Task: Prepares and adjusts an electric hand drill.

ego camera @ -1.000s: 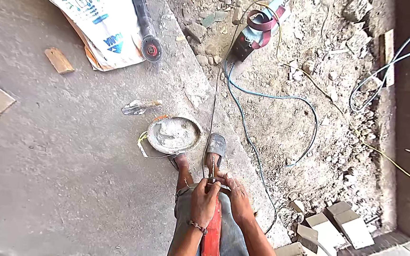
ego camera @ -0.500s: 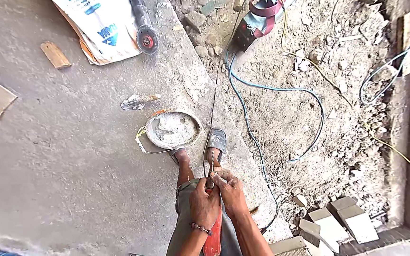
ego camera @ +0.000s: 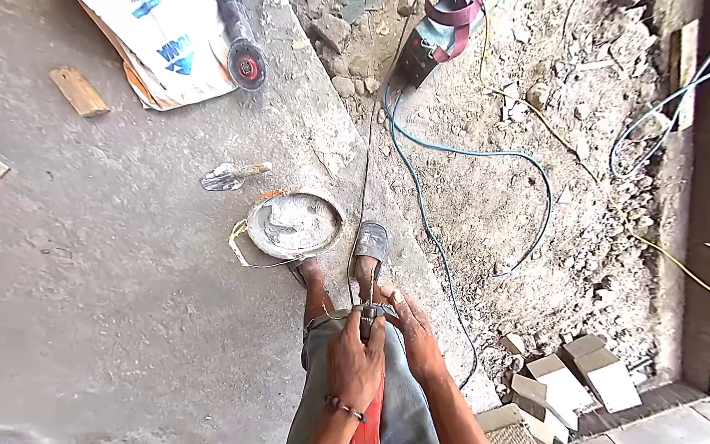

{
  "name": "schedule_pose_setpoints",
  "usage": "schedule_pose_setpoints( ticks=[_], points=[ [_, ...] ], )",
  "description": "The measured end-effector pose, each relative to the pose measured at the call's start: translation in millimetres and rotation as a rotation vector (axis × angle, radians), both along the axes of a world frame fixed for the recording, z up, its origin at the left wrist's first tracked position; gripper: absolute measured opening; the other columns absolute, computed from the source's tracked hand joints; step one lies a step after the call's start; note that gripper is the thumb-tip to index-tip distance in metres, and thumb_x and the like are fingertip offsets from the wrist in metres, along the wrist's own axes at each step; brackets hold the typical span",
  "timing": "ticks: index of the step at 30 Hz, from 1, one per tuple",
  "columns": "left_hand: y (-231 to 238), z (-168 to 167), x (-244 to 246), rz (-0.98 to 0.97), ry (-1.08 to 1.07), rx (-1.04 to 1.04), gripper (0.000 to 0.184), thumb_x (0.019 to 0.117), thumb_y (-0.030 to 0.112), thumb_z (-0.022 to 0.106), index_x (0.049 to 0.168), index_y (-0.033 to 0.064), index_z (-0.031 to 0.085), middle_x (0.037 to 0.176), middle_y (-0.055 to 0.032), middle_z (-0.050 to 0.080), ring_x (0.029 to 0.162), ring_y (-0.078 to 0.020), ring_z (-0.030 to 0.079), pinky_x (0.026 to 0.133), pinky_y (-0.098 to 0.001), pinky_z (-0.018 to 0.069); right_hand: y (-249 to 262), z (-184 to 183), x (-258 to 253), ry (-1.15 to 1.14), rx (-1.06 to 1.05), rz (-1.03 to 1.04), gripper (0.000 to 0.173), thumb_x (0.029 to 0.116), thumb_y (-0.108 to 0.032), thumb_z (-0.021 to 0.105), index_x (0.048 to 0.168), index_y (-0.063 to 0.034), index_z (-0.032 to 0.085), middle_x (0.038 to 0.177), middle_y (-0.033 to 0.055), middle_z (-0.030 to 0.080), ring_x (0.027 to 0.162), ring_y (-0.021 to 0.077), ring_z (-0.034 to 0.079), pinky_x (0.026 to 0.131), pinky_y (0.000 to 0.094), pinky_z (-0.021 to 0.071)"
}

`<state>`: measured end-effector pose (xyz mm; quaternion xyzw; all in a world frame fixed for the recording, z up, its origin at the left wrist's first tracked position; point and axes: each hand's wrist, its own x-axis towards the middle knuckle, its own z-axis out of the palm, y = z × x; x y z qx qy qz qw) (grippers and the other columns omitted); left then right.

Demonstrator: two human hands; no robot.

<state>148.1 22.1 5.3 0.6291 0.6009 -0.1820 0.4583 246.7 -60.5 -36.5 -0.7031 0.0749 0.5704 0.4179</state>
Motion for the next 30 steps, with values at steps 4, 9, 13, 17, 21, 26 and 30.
schedule_pose_setpoints(
  ticks=[4,9,13,17,21,26,30],
  points=[
    [-6.3,2.6,-12.6,0.057,-0.163,-0.118,0.050,0.1034,0.049,0.044,0.107,0.0069,0.070,0.077,0.0006,0.070,0.071,-0.0118,0.067,0.068,-0.0352,0.0563,11.2,5.5,2.1,0.038,0.018,-0.005,0.051,0.1086,-0.036,0.034,0.133,-0.0031,0.064,0.134,0.0135,0.066,0.125,0.0227,0.062,0.105,0.0405,0.0522],
    [-23.6,5.9,-14.6,0.051,-0.239,-0.019,0.052,0.1023,0.049,0.047,0.109,0.0035,0.070,0.080,-0.0022,0.069,0.078,-0.0145,0.068,0.081,-0.0387,0.0573,25.7,14.6,13.3,0.025,0.116,0.050,0.035,0.1077,-0.021,0.043,0.112,-0.0024,0.073,0.105,0.0086,0.073,0.100,0.0157,0.068,0.095,0.0345,0.0551],
    [-24.8,3.5,-21.5,0.025,-0.248,0.034,0.054,0.1029,0.050,0.046,0.109,0.0024,0.069,0.084,-0.0041,0.070,0.084,-0.0155,0.068,0.091,-0.0410,0.0547,26.2,20.7,16.5,-0.014,0.170,0.151,0.031,0.1082,-0.013,0.046,0.107,-0.0036,0.075,0.103,0.0061,0.074,0.098,0.0122,0.068,0.092,0.0303,0.0547],
    [-21.8,1.8,-22.7,-0.001,-0.256,0.049,0.053,0.1037,0.048,0.043,0.107,0.0021,0.069,0.088,-0.0053,0.070,0.091,-0.0138,0.069,0.112,-0.0470,0.0433,31.4,18.9,10.2,-0.116,0.082,0.125,0.024,0.1026,-0.015,0.060,0.096,-0.0054,0.080,0.106,0.0082,0.077,0.110,0.0161,0.070,0.099,0.0330,0.0561],
    [-20.2,3.9,-26.3,0.045,-0.235,-0.042,0.059,0.1041,0.055,0.040,0.111,0.0033,0.068,0.087,-0.0034,0.069,0.088,-0.0127,0.068,0.103,-0.0426,0.0497,30.1,15.7,6.7,-0.074,0.036,0.065,0.017,0.0963,-0.019,0.070,0.097,-0.0043,0.079,0.107,0.0093,0.077,0.109,0.0198,0.071,0.096,0.0364,0.0587],
    [-7.2,10.6,-31.9,0.062,-0.047,-0.220,0.080,0.0774,0.049,0.080,0.135,-0.0003,0.054,0.109,-0.0128,0.069,0.098,-0.0227,0.069,0.090,-0.0439,0.0575,-11.1,18.6,11.0,-0.034,-0.123,0.076,0.053,0.1053,-0.041,0.052,0.147,-0.0083,0.053,0.140,0.0122,0.062,0.126,0.0225,0.063,0.099,0.0459,0.0589],
    [11.4,1.1,-39.8,0.276,-0.155,-0.381,0.088,0.0635,0.017,0.083,0.142,0.0042,0.047,0.112,-0.0110,0.069,0.095,-0.0184,0.071,0.083,-0.0396,0.0617,-62.0,44.8,-3.0,-0.076,-0.159,0.067,0.045,0.1053,-0.037,0.052,0.131,-0.0028,0.064,0.122,0.0119,0.071,0.111,0.0218,0.070,0.092,0.0434,0.0614]
  ],
)
